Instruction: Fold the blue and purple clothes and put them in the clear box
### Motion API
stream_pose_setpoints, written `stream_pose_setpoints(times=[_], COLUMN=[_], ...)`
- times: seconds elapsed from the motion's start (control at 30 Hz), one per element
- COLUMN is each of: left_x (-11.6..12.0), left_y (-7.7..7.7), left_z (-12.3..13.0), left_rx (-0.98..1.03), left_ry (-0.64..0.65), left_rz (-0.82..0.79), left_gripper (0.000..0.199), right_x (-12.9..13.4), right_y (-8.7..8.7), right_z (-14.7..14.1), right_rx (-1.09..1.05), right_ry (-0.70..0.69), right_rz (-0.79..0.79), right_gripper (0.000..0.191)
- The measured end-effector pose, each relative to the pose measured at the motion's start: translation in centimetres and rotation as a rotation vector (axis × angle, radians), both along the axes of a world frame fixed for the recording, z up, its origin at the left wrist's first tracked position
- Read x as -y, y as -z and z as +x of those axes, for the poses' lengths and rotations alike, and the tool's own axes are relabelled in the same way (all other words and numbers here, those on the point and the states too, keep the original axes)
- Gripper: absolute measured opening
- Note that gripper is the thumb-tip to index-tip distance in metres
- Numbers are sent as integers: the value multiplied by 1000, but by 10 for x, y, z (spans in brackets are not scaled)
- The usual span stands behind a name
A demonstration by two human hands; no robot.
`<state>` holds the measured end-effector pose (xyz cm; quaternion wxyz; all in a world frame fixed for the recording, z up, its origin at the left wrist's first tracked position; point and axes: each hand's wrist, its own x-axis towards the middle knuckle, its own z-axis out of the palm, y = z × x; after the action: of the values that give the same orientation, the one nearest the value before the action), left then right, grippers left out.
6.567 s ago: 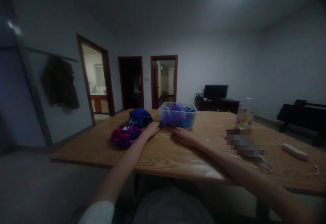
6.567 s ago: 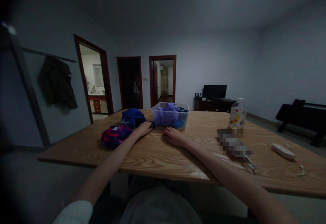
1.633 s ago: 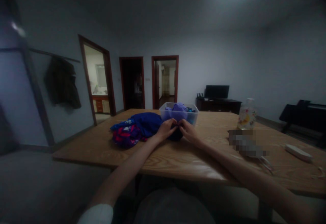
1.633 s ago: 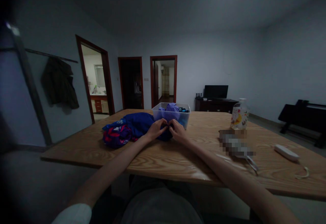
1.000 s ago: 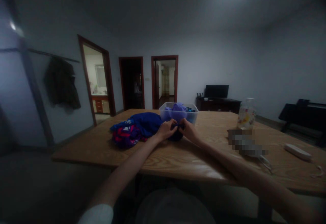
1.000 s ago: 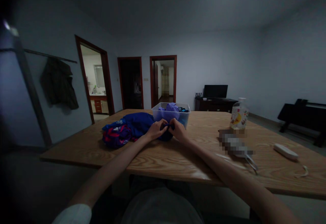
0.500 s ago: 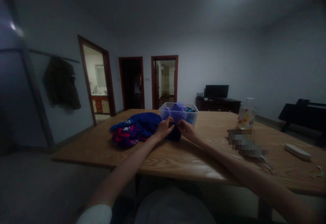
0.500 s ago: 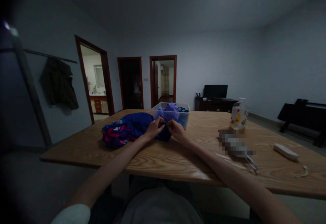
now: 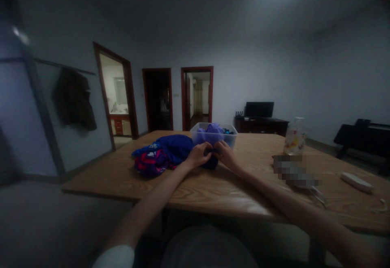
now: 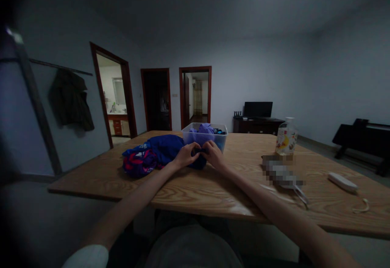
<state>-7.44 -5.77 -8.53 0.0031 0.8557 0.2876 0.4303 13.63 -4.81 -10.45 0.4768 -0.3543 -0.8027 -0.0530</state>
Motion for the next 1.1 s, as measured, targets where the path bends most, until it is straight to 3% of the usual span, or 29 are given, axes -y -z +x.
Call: stream_pose_setpoints(times=[0.2,0.33,0.6,0.73,0.9,1.1], left_x=[-1,-3,-8,-10,-17,-18], left_y=[2,4,9,11,15,10], left_z=[1,2,5,5,4,2], left_rx=[55,58,75,102,144,175], left_ry=[-32,9,71,100,62,99], left_rz=[-89,-197,-260,-239,-265,-260], left_gripper=[15,23,43,39,51,39], right_x=[-5,-9,-19,-21,-15,-10], right_y=[6,9,12,13,9,9], right_z=[-1,-2,5,5,4,3], right_rx=[13,-44,-200,-253,-276,-284], right_ry=[35,47,-153,-198,-248,-328], right_rz=[-143,-149,-313,-363,-346,-380], right_gripper=[21,27,45,47,43,41])
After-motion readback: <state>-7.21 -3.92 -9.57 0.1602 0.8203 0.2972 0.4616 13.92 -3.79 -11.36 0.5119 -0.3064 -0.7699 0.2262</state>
